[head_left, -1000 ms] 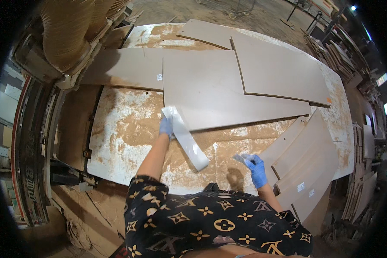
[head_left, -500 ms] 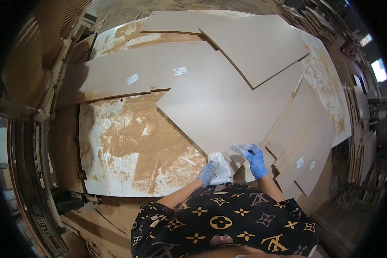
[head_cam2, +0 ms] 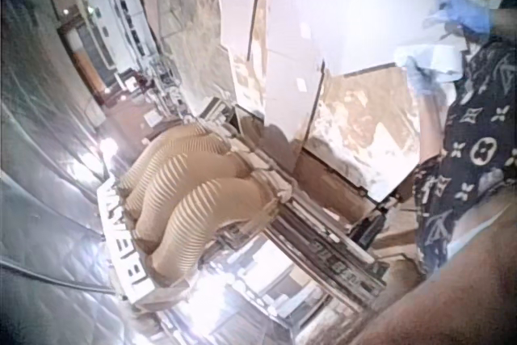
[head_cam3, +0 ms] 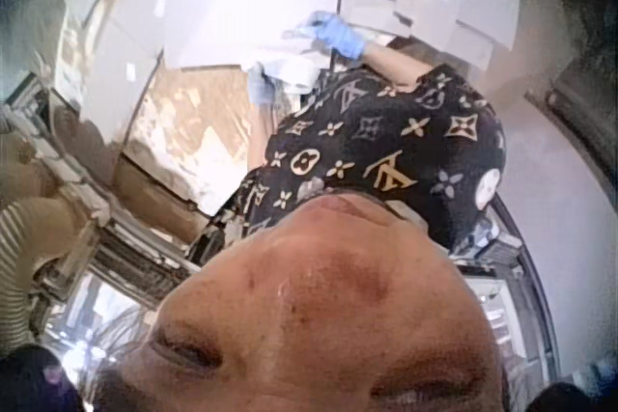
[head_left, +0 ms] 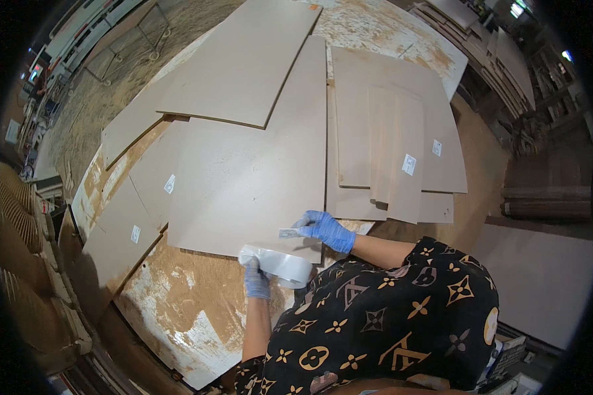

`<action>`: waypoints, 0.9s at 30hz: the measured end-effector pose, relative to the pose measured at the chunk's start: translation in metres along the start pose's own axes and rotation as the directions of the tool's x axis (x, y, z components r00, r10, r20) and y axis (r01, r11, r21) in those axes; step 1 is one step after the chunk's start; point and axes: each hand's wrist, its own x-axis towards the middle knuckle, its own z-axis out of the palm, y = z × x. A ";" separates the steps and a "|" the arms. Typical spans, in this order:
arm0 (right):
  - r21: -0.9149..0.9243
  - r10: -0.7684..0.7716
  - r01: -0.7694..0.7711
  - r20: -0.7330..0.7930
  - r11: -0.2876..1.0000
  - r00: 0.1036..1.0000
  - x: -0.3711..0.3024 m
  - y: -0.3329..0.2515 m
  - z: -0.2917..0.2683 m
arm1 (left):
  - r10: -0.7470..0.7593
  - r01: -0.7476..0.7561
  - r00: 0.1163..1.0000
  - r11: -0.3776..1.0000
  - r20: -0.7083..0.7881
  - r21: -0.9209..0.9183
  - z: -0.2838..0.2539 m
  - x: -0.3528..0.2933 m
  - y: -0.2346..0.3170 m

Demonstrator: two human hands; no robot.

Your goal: The person applies adhesive labels to several flat wooden panels on a workbench, then stacks the labeled panels and moves them to a nearby pile. The person also briefly interacts with a CNC machine control panel.

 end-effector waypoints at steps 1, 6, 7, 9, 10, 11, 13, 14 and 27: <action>0.017 0.020 -0.019 -0.013 1.000 1.000 -0.001 0.001 0.000 | 0.016 -0.016 1.000 0.999 0.004 0.037 -0.010 0.007 0.003; 0.089 0.233 -0.225 -0.091 0.970 0.968 -0.014 0.001 -0.002 | 0.095 -0.090 0.995 0.986 -0.026 0.138 -0.068 0.041 0.033; 0.138 0.188 -0.174 -0.095 0.975 0.978 -0.017 0.002 -0.001 | 0.139 -0.136 0.990 0.978 -0.008 0.158 -0.081 0.044 0.044; 0.131 0.120 -0.110 -0.071 0.985 0.990 -0.026 0.003 -0.003 | 0.178 -0.179 0.984 0.965 0.024 0.194 -0.102 0.058 0.078; 0.105 0.077 -0.070 -0.064 0.992 0.995 -0.031 0.004 -0.007 | 0.170 -0.160 0.985 0.966 -0.032 0.204 -0.112 0.064 0.098; 0.110 0.100 -0.093 -0.058 0.990 0.993 -0.036 0.006 -0.010 | 0.194 -0.194 0.981 0.965 0.016 0.180 -0.120 0.071 0.114; -0.053 0.069 -0.074 -0.083 0.996 0.994 -0.043 0.011 -0.022 | 0.288 -0.343 0.938 0.859 0.195 0.379 -0.129 0.087 0.142; -0.154 -0.019 0.018 -0.001 0.988 1.000 -0.045 0.013 -0.027 | 0.165 -0.163 0.986 0.960 0.011 0.228 -0.133 0.090 0.149; 0.187 0.352 -0.534 0.570 0.824 0.742 -0.066 -0.006 -0.105 | 0.684 -0.622 0.699 0.726 -0.210 0.294 0.003 -0.013 0.075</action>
